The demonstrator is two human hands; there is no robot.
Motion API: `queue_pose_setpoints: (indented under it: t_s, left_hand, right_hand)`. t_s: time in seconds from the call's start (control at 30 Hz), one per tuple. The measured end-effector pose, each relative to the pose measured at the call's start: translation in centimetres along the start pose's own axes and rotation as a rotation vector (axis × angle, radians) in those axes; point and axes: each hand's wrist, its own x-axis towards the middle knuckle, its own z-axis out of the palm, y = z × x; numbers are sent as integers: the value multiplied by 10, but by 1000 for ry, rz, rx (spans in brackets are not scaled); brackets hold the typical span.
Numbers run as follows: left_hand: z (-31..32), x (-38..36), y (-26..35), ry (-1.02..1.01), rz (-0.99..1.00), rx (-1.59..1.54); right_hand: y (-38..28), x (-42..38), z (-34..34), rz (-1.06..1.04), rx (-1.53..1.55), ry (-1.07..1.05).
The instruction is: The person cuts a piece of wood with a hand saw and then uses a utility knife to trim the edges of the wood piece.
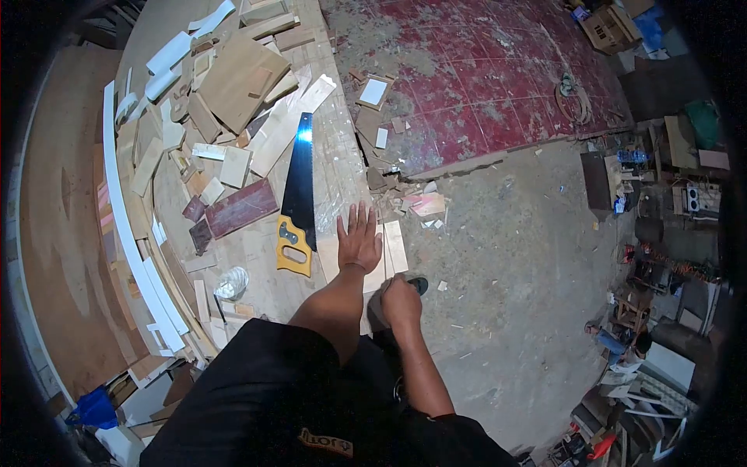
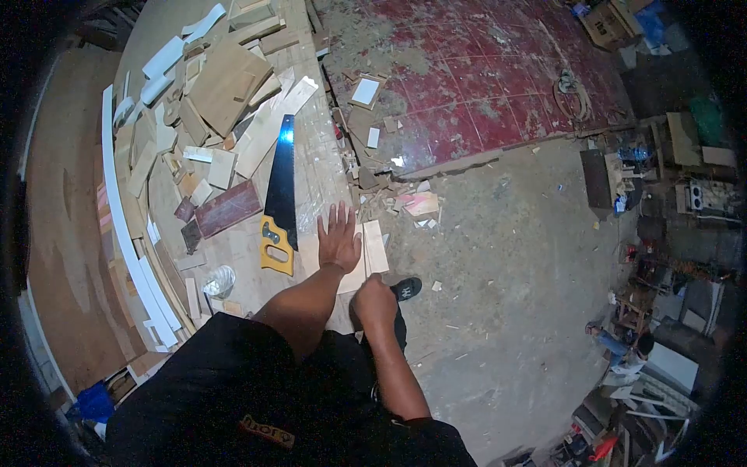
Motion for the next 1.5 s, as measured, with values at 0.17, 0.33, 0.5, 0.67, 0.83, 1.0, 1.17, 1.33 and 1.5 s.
queue_pose_setpoints:
  t_s: [0.17, 0.33, 0.5, 0.67, 0.83, 1.0, 1.17, 1.33, 1.5]
  left_hand:
    - [37, 6, -14, 88, 33, 92]
    - [36, 6, -11, 165, 61, 180]
    - [34, 4, -8, 170, 58, 28]
    - [23, -1, -6, 175, -2, -128]
    - [-1, -3, -8, 120, 45, -154]
    - [-11, -4, -10, 122, 72, -214]
    - [-13, -5, -10, 138, 68, -244]
    - [-9, -4, -9, 115, 70, -259]
    - [-12, -5, -6, 80, 33, -179]
  right_hand:
    - [-74, 17, -62, -61, 53, 52]
    - [-108, 115, -16, -236, 188, 85]
    - [-152, 157, 13, -427, 83, -27]
    - [-169, 122, 56, -657, -399, 208]
    - [-184, 86, 94, -1222, -587, -504]
    - [-184, 95, 128, -1252, -881, -637]
    - [-195, 89, 128, -1351, -638, -527]
    - [-222, 49, 87, -1371, -394, -525]
    - [-246, -11, 1, -1402, -54, -226]
